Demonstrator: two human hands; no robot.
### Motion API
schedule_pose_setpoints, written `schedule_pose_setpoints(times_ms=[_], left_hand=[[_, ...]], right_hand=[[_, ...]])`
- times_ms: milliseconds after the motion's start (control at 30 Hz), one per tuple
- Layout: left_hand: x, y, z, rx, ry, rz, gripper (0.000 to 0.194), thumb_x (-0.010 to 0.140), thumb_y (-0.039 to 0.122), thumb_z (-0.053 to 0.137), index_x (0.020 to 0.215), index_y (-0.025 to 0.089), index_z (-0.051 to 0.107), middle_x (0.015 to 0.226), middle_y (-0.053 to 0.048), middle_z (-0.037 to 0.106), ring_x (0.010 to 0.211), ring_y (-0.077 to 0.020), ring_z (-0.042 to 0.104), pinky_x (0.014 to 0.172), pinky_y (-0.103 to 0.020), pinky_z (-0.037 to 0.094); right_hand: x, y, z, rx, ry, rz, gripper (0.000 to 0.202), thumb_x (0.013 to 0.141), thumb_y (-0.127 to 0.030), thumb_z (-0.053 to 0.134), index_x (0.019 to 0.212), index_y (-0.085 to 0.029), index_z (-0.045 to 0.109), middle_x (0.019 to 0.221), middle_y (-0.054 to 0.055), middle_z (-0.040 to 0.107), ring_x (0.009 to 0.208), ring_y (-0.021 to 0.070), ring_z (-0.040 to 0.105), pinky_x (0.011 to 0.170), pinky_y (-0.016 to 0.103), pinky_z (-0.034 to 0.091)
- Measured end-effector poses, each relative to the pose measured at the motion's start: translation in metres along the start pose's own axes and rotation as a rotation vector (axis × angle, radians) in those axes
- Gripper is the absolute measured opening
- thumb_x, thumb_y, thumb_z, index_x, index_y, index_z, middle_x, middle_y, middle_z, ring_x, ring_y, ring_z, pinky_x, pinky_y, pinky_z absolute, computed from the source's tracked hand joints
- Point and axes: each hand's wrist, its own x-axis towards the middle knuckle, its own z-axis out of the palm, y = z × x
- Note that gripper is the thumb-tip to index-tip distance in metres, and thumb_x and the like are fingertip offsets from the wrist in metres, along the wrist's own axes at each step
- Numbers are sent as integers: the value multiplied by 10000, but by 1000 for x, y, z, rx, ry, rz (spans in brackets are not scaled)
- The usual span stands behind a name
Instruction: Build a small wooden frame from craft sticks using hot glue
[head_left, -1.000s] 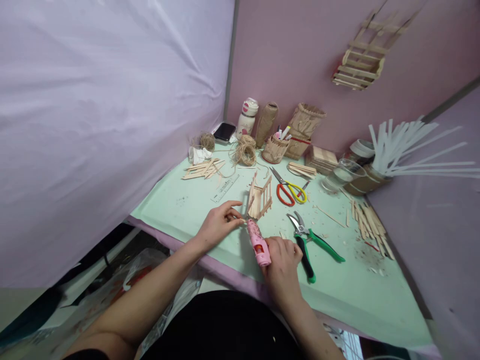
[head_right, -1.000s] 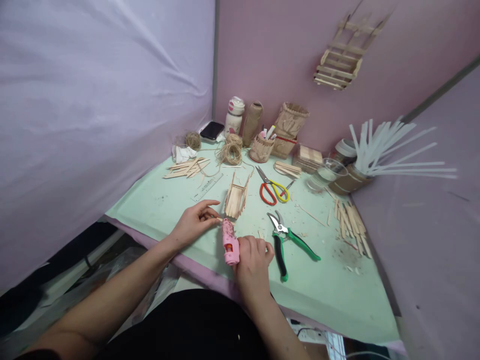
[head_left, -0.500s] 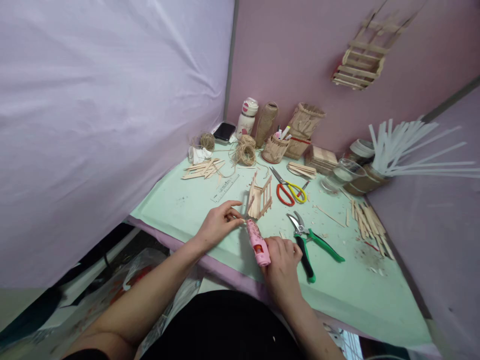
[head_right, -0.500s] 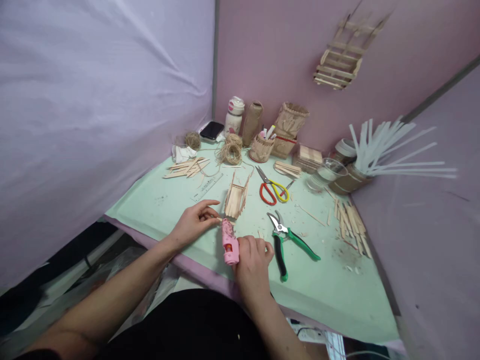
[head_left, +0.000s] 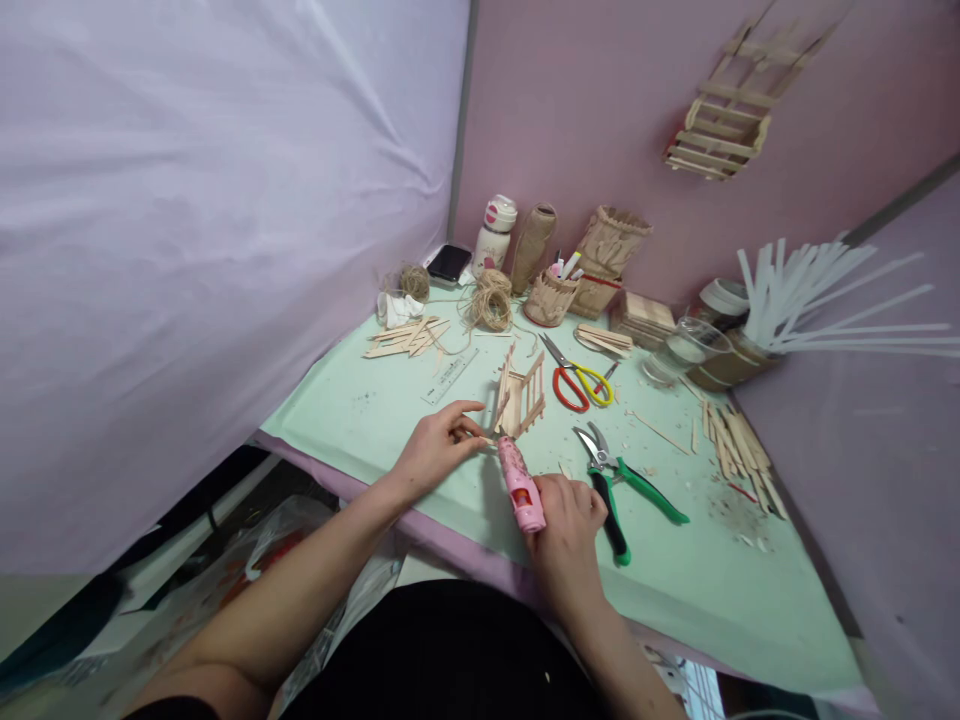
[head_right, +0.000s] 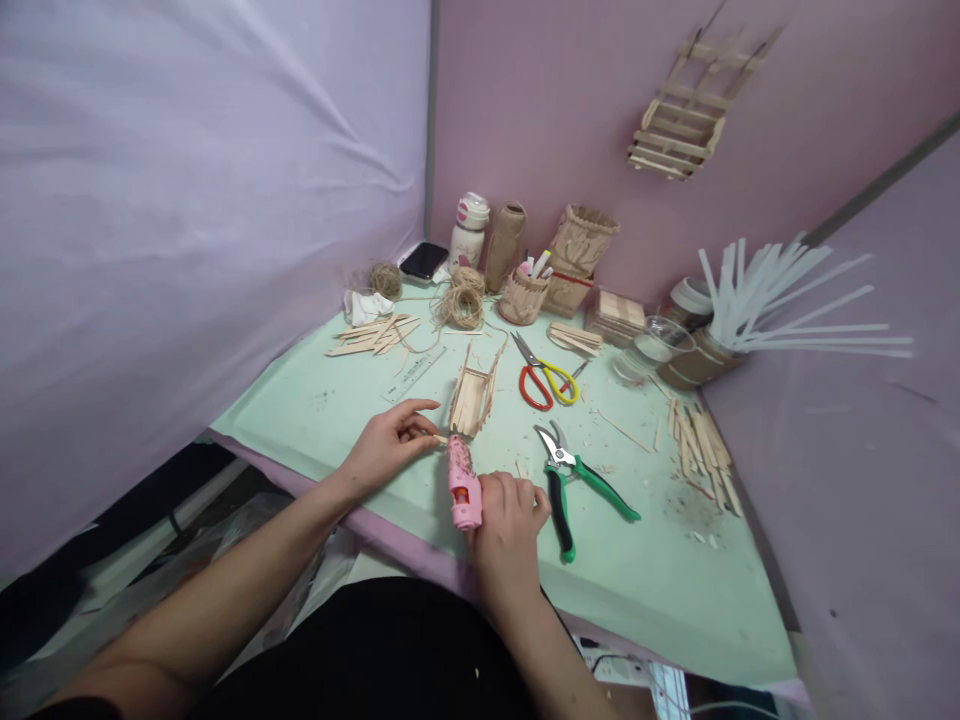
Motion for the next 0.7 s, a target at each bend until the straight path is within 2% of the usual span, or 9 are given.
schedule_pose_setpoints(times_ms=[167,267,367,400,467,533,633,700], left_hand=[[0,1,0,6,5,-1,441,752,298,680,1171,196,590,851,-24,735,689,-133,601,655,-242,453],[0,2,-1,5,8,-8,426,751,278,673,1160,190,595,848,-23,735,666,-126,594,647,-242,455],[0,3,-1,-3,9,-19,421,746,274,678,1150,186,598,843,-23,732,669,-126,596,651,-242,457],[0,3,-1,-6,9,-21,422,745,277,680,1150,187,599,843,-22,731,679,-128,601,655,-244,458],[-1,4,-2,-14,9,-22,427,746,284,682,1154,190,597,848,-23,727,699,-134,612,660,-247,460],[0,4,-2,-28,5,-21,429,747,285,683,1155,189,593,851,-25,725,708,-137,618,660,-249,461],[1,5,-1,-51,7,-21,436,740,283,688,1151,180,587,840,-27,722,703,-138,621,653,-251,460],[2,6,0,-60,12,-24,439,736,287,690,1146,173,584,831,-28,720,700,-141,622,651,-256,461]], right_hand=[[-10,3,-6,-2,53,-18,179,932,-275,406,994,-189,550,922,86,617,854,247,481,813,395,298],[-17,11,-18,-34,19,18,209,909,-292,400,790,-205,548,736,55,570,706,215,473,693,356,294],[-23,31,-40,-85,-44,132,341,892,-332,412,569,-225,409,539,3,427,523,160,366,573,323,224],[-26,41,-49,-124,-3,189,363,893,-350,404,551,-229,393,526,6,418,511,159,358,559,320,215],[-32,62,-67,-248,45,309,379,885,-421,412,557,-233,422,546,31,449,519,175,386,544,318,213],[-40,82,-83,-460,2,481,380,863,-494,441,604,-223,505,574,65,490,517,202,410,523,316,203],[-56,102,-93,-741,-94,709,398,901,-464,398,778,-168,634,680,152,580,617,299,530,527,338,252],[-67,109,-92,-824,-123,735,412,920,-412,364,849,-127,654,776,210,605,759,372,579,569,376,313]])
